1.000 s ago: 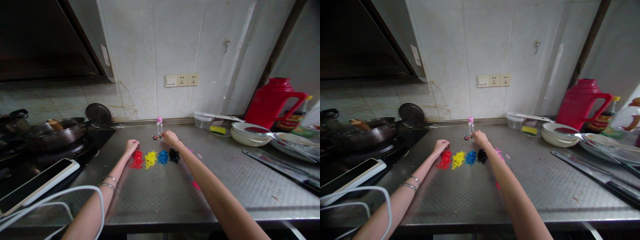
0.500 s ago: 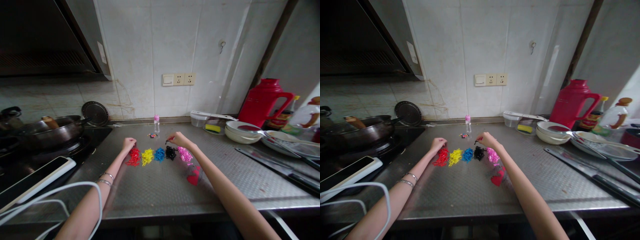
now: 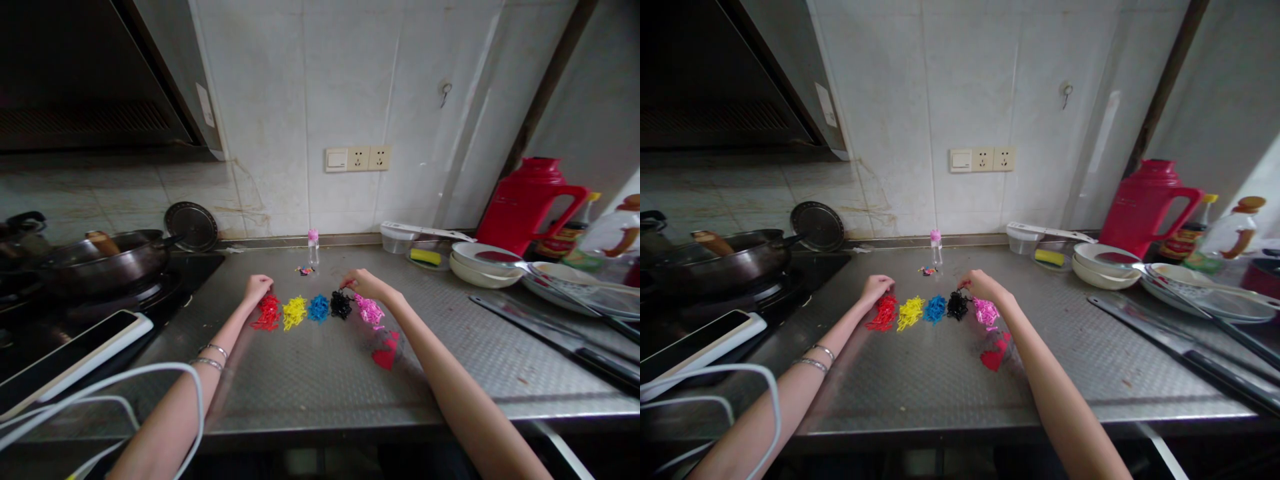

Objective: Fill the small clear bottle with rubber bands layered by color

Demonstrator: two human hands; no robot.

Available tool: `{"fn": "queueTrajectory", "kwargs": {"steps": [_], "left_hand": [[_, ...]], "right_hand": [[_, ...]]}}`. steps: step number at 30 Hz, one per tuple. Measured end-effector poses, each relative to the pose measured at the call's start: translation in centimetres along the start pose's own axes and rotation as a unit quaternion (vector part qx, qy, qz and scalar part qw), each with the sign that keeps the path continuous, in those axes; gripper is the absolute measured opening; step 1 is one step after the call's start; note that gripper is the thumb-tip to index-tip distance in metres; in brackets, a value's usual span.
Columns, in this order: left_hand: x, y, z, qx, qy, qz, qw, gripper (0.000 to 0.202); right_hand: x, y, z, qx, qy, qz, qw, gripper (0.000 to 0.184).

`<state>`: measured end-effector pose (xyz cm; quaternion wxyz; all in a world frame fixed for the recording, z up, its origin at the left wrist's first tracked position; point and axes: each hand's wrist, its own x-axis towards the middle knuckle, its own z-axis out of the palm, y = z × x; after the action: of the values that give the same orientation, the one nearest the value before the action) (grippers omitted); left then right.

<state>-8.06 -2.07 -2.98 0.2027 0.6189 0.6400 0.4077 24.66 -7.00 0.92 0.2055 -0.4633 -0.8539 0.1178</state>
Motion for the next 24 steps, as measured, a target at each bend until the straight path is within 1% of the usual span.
{"fn": "queueTrajectory", "kwargs": {"steps": [9,12,19,24], "left_hand": [[-0.25,0.24,-0.05,-0.003,-0.003,0.002,1.0,0.017],[-0.27,0.28,-0.07,-0.001,-0.003,0.004,1.0,0.017],[-0.06,0.08,0.04,0.004,-0.007,0.01,1.0,0.018],[-0.11,0.08,0.0,0.003,-0.009,0.012,1.0,0.018]], "right_hand": [[-0.07,-0.03,0.19,-0.018,0.014,0.014,1.0,0.034],[-0.02,-0.16,0.03,-0.017,0.015,0.01,1.0,0.033],[-0.09,-0.53,-0.38,-0.014,0.044,0.003,0.999,0.033],[-0.08,-0.29,-0.05,-0.021,0.036,-0.011,0.999,0.032]]}}
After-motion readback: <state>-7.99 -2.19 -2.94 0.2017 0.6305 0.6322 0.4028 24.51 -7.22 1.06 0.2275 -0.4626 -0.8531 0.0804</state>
